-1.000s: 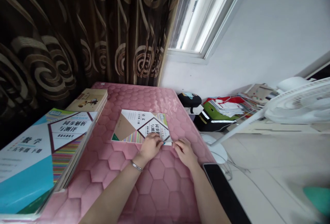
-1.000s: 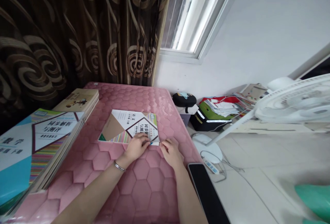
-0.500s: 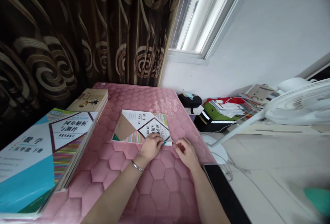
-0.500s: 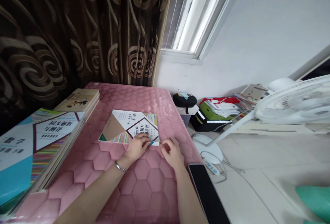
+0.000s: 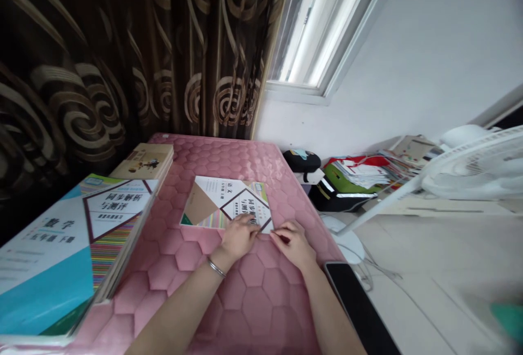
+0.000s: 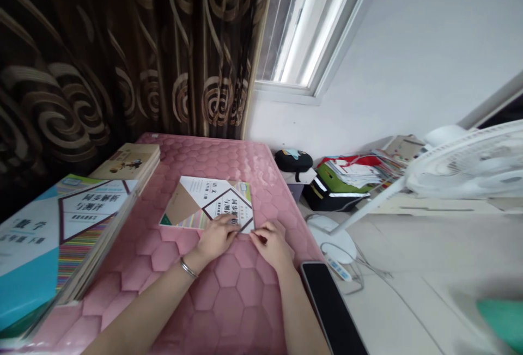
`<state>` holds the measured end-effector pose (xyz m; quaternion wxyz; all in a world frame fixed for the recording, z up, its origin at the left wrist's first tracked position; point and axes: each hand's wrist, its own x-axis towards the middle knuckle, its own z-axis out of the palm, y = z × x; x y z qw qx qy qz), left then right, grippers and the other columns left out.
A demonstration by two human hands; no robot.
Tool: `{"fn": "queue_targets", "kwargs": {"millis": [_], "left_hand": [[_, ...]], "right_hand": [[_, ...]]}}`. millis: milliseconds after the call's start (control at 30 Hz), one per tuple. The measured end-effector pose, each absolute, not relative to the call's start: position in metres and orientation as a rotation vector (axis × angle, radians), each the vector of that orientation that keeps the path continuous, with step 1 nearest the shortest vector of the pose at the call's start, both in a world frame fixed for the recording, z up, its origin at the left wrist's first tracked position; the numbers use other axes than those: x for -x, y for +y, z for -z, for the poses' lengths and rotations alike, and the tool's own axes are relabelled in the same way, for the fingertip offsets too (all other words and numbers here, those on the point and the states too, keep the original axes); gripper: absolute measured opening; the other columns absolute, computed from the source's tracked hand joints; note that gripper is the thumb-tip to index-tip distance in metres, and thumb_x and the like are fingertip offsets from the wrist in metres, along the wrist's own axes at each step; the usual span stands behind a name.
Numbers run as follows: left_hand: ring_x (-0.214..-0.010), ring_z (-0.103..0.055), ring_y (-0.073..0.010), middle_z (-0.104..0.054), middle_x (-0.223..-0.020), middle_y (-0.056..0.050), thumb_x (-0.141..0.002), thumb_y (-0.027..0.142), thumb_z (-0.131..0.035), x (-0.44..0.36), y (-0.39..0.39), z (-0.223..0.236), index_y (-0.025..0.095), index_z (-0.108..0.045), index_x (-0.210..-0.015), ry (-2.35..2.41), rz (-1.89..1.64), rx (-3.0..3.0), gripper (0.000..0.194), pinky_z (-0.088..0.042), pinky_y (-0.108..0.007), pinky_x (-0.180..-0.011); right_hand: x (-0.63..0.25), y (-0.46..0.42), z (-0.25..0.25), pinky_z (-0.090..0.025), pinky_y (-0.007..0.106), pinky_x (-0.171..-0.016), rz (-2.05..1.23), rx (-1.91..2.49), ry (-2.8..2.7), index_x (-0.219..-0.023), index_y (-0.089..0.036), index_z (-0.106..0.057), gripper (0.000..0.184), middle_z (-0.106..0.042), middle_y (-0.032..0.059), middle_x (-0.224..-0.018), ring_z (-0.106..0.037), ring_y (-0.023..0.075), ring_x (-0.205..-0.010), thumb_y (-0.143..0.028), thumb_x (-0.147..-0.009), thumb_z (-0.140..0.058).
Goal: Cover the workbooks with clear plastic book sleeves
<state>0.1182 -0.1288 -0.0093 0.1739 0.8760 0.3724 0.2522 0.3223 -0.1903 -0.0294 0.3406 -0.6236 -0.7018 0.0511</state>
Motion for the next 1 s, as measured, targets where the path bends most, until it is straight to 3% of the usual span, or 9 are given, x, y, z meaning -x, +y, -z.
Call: {"fn": "queue_targets", "kwargs": {"millis": [167,267,400,667,867,1000], "left_hand": [[-0.13,-0.046,-0.0274,-0.059,-0.134,-0.001,-0.086,0.026,-0.063,-0.053,-0.13,0.004,0.038,-0.072,-0.105,1.572,-0.646,-2.394,0.024,-0.027,-0.057,-0.111],[-0.128,-0.047,-0.0291,-0.055,-0.137,-0.006,-0.083,0.027,-0.067,-0.005,-0.124,0.001,0.034,-0.074,-0.103,1.848,-0.64,-2.251,0.023,-0.037,-0.051,-0.106],[-0.119,-0.052,-0.0267,-0.055,-0.135,-0.009,-0.084,0.025,-0.064,0.026,-0.12,-0.001,0.029,-0.074,-0.106,1.871,-0.615,-2.278,0.024,-0.043,-0.041,-0.1],[-0.115,-0.052,-0.0332,-0.054,-0.136,-0.01,-0.081,0.037,-0.067,0.004,-0.13,-0.014,0.026,-0.069,-0.105,1.968,-0.449,-2.362,0.027,-0.044,-0.052,-0.091],[-0.106,-0.056,-0.0313,-0.06,-0.126,-0.01,-0.081,0.035,-0.068,0.011,-0.123,-0.011,0.024,-0.07,-0.1,1.899,-0.511,-2.407,0.022,-0.048,-0.047,-0.086],[-0.106,-0.061,-0.0252,-0.065,-0.118,-0.009,-0.081,0.021,-0.067,0.033,-0.113,-0.001,0.022,-0.073,-0.101,1.697,-0.682,-2.436,0.021,-0.048,-0.042,-0.096]], "right_hand": [[-0.323,-0.189,0.031,-0.048,0.035,-0.077,0.119,1.623,-1.907,-0.074,-0.025,-0.072,0.031,-0.061,0.0058,-0.087,-0.058,0.0201,-0.082,-0.043,-0.091,-0.053],[-0.312,-0.185,0.023,-0.046,0.039,-0.083,0.251,1.678,-1.968,-0.068,-0.024,-0.069,0.029,-0.064,0.0076,-0.099,-0.057,0.0239,-0.09,-0.04,-0.088,-0.057],[-0.263,-0.173,0.006,-0.046,0.039,-0.087,0.208,1.737,-2.061,-0.066,-0.022,-0.064,0.026,-0.064,0.01,-0.109,-0.056,0.027,-0.103,-0.035,-0.087,-0.06],[-0.156,-0.141,0.007,-0.045,0.041,-0.092,-0.025,1.664,-2.086,-0.095,-0.021,-0.061,0.019,-0.063,0.0106,-0.107,-0.057,0.0277,-0.104,-0.035,-0.084,-0.066],[-0.175,-0.143,0.016,-0.044,0.042,-0.092,-0.069,1.627,-2.028,-0.09,-0.024,-0.061,0.008,-0.063,0.0079,-0.113,-0.057,0.0268,-0.107,-0.029,-0.086,-0.064],[-0.219,-0.156,0.02,-0.045,0.043,-0.091,-0.043,1.691,-1.921,-0.088,-0.024,-0.064,0.009,-0.063,0.0081,-0.118,-0.058,0.0276,-0.108,-0.032,-0.083,-0.066]]}}
